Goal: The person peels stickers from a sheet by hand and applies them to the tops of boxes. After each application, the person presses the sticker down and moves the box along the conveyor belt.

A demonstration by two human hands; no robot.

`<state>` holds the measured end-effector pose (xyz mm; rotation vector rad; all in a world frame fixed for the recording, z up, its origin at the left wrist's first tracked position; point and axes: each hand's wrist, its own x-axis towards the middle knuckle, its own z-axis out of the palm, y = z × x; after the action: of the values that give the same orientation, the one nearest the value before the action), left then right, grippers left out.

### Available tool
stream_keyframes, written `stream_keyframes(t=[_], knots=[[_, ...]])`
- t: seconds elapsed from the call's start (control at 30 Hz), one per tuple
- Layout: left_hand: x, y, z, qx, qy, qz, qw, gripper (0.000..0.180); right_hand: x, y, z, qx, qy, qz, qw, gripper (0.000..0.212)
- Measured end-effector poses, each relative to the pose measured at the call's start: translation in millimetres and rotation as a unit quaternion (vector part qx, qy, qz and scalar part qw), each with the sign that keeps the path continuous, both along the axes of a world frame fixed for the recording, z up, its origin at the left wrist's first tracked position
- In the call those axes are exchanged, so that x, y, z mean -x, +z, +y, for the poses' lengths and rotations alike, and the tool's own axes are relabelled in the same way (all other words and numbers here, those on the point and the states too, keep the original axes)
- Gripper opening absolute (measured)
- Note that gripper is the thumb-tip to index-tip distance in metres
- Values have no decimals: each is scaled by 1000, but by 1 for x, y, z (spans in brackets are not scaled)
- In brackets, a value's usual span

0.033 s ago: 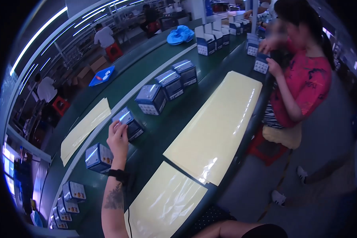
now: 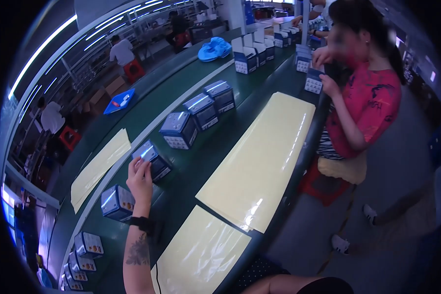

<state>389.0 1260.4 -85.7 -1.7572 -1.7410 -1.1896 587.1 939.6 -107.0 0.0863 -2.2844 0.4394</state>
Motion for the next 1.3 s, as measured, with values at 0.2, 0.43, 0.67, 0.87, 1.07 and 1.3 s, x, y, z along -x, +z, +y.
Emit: stream_keyframes(t=[0.2,0.43,0.67,0.87,1.07,1.3], knots=[[-14,9,2,5,11,31,999,11,-8,6,-2,22,86,-165,982,47],[-13,14,2,22,38,66,997,15,-8,31,8,330,123,106,930,35],[-16,19,11,72,32,56,995,18,-4,-2,13,-26,82,-12,996,40],[17,29,15,139,11,66,988,24,-18,44,14,353,196,144,903,40],[-23,50,-5,104,-2,8,995,68,28,-68,-3,96,98,42,990,35],[-83,116,-205,281,-208,-20,937,65,22,-44,-14,-213,-30,65,974,34]])
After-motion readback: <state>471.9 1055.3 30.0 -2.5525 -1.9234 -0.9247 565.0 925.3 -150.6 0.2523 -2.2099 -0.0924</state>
